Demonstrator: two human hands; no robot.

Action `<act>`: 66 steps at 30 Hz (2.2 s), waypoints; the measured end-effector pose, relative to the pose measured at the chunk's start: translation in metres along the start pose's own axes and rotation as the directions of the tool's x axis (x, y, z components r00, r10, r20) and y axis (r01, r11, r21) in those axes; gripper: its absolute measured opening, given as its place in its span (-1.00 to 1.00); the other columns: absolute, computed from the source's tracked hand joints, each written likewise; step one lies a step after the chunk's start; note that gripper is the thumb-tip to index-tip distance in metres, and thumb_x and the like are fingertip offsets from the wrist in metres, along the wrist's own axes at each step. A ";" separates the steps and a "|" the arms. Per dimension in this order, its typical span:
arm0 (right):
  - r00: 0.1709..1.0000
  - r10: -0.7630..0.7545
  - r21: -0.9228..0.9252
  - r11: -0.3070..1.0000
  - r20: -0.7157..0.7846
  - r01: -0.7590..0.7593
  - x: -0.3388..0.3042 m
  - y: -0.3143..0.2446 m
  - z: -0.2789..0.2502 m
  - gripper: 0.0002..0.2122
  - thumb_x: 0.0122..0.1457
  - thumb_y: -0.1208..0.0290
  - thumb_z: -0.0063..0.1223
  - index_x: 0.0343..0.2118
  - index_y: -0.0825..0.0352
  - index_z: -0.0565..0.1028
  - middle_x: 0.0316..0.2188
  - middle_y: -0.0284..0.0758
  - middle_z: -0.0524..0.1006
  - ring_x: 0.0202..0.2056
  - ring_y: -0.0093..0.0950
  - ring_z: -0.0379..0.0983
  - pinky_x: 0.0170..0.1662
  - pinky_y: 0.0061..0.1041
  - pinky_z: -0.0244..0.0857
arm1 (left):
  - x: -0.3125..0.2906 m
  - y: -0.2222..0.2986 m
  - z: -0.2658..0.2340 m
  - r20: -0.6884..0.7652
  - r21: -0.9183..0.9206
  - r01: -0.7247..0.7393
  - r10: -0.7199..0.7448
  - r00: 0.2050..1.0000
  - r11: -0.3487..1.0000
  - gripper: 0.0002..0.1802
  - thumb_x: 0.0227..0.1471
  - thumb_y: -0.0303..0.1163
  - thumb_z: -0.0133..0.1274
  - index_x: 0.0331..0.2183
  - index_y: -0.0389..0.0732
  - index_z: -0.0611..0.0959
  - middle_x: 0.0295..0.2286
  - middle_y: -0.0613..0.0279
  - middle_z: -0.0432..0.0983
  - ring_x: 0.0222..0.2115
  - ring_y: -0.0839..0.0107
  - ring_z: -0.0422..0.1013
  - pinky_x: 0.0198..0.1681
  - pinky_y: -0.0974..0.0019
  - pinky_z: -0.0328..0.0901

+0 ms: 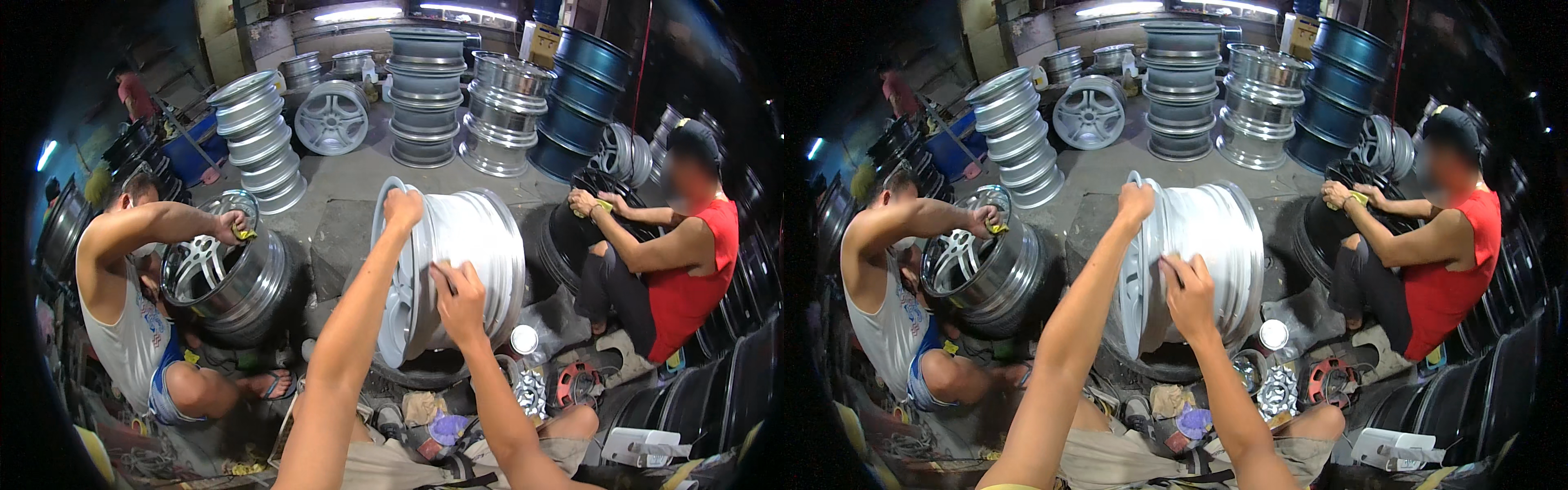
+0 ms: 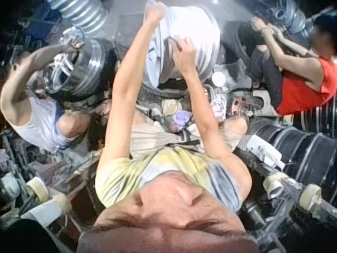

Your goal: The person sits on the floor in a workshop and manually polishes a white car wheel rim. They use a purple sponge to rub the surface of the rim and a yellow cloth to wipe it down, repeating the process to clean the metal. Other workers are visible in the background performing similar tasks on different rims.

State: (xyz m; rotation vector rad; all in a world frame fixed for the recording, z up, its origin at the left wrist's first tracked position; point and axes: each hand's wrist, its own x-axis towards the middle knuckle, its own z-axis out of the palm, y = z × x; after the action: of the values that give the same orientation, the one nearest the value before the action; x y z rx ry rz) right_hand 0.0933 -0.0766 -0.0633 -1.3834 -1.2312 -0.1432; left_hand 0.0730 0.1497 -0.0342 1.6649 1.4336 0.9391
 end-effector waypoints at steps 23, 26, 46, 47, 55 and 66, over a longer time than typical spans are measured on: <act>1.000 0.024 -0.009 1.000 -0.017 -0.025 0.040 0.023 0.008 -0.85 0.18 0.54 0.27 -0.18 0.37 0.68 -0.55 -0.21 0.31 -0.53 -0.35 0.23 -0.44 -0.34 0.15 | -0.003 0.006 0.002 0.057 -0.016 0.001 0.000 0.998 1.000 -0.42 0.14 -0.19 -0.06 -0.07 -0.58 0.60 0.00 -0.47 0.49 0.07 -0.28 0.43 0.19 -0.07 0.29; 0.999 0.020 0.019 1.000 -0.025 -0.020 0.012 0.020 0.003 -0.87 0.20 0.53 0.25 -0.21 0.41 0.66 -0.54 -0.20 0.32 -0.53 -0.37 0.24 -0.43 -0.36 0.14 | -0.006 -0.002 0.001 -0.006 0.016 -0.035 0.035 0.999 0.999 -0.41 0.13 -0.19 -0.08 -0.07 -0.59 0.60 -0.03 -0.49 0.50 0.06 -0.31 0.44 0.18 -0.07 0.30; 1.000 0.028 0.048 0.998 -0.012 -0.027 0.017 0.028 0.002 -0.86 0.21 0.48 0.27 -0.22 0.41 0.67 -0.56 -0.22 0.36 -0.54 -0.39 0.25 -0.43 -0.37 0.16 | -0.007 0.004 -0.001 0.005 -0.014 -0.047 0.047 0.999 0.999 -0.40 0.13 -0.21 -0.10 -0.06 -0.61 0.59 -0.04 -0.49 0.51 0.06 -0.29 0.44 0.18 -0.07 0.29; 1.000 0.010 0.027 1.000 -0.029 -0.009 0.026 0.028 0.003 -0.85 0.20 0.48 0.29 -0.21 0.42 0.67 -0.57 -0.22 0.36 -0.55 -0.41 0.24 -0.44 -0.39 0.15 | -0.009 0.005 0.001 0.012 -0.021 -0.041 0.041 0.999 0.999 -0.40 0.13 -0.20 -0.10 -0.06 -0.61 0.59 -0.04 -0.49 0.51 0.06 -0.29 0.44 0.19 -0.07 0.28; 0.999 -0.039 0.037 0.999 -0.028 0.040 0.021 0.030 0.006 -0.86 0.18 0.51 0.30 -0.21 0.38 0.68 -0.56 -0.24 0.36 -0.54 -0.40 0.27 -0.44 -0.39 0.17 | -0.005 0.002 -0.002 -0.007 0.020 -0.042 0.042 0.999 0.999 -0.43 0.13 -0.20 -0.08 -0.10 -0.59 0.61 -0.06 -0.53 0.51 0.05 -0.31 0.44 0.19 -0.07 0.29; 1.000 0.022 0.075 0.997 0.006 -0.022 0.047 0.032 0.007 -0.85 0.21 0.48 0.25 -0.19 0.40 0.67 -0.52 -0.20 0.42 -0.51 -0.38 0.31 -0.39 -0.35 0.22 | -0.004 0.009 0.002 0.035 -0.027 -0.048 0.049 0.998 0.998 -0.43 0.12 -0.21 -0.07 -0.10 -0.59 0.62 -0.05 -0.50 0.51 0.05 -0.28 0.44 0.16 -0.05 0.30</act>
State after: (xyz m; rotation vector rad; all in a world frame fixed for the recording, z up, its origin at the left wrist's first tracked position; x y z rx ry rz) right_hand 0.1323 -0.0355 -0.0523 -1.3327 -1.2131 -0.0775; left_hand 0.0785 0.1448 -0.0278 1.6956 1.3570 0.9473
